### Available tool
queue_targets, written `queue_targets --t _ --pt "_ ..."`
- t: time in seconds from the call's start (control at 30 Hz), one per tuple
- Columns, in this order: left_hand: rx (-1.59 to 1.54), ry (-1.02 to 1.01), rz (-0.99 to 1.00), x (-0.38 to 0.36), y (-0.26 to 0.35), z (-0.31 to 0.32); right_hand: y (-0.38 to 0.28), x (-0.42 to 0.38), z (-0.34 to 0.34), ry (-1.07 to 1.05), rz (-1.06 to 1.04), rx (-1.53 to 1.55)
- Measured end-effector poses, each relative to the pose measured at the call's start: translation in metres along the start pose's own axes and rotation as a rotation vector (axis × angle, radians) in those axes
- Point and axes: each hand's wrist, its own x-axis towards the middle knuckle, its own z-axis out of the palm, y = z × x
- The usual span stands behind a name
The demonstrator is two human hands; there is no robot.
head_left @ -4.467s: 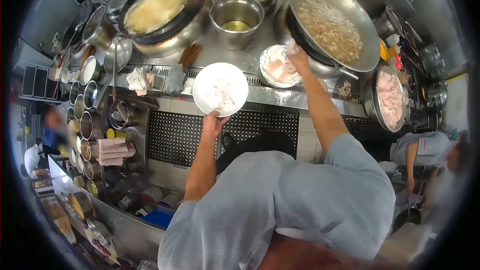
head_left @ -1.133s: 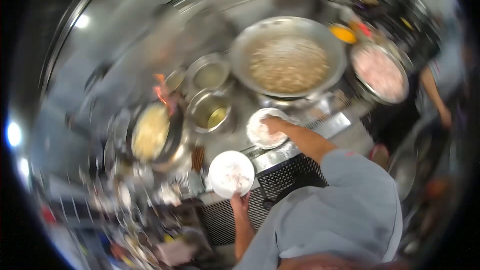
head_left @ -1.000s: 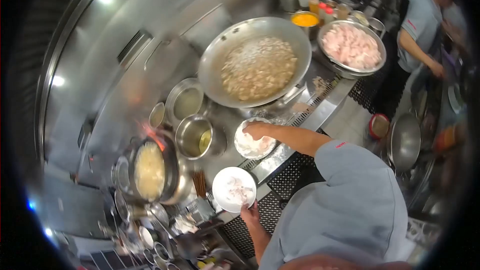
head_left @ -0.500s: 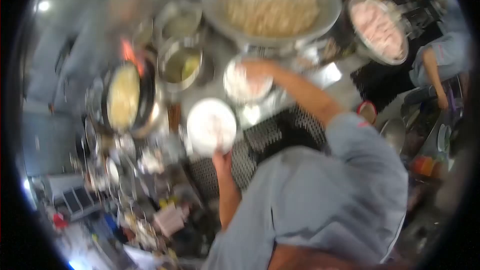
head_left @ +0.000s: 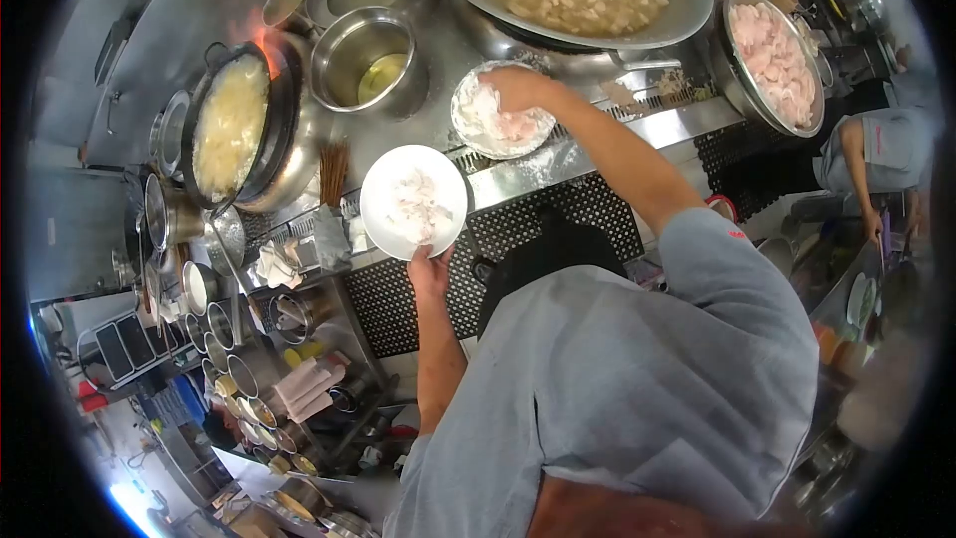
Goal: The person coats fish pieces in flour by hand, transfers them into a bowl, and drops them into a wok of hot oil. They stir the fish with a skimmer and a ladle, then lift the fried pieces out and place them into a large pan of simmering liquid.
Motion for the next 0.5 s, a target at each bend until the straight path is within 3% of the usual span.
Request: queue_targets --t 0.13,0.17,0.5 --pt "-0.012 0.014 -0.034 0.001 0.000 -0.001 -0.010 -0.025 0.035 0.036 0.144 -0.141" --pt "-0.018 0.003 -0.029 0.000 0.001 0.000 0.007 -0.011 0.041 0.023 0.080 -0.091" --pt "-0.025 -0.005 0.026 -0.011 0.003 0.006 0.002 0.009 -0.005 -0.049 0.052 0.094"
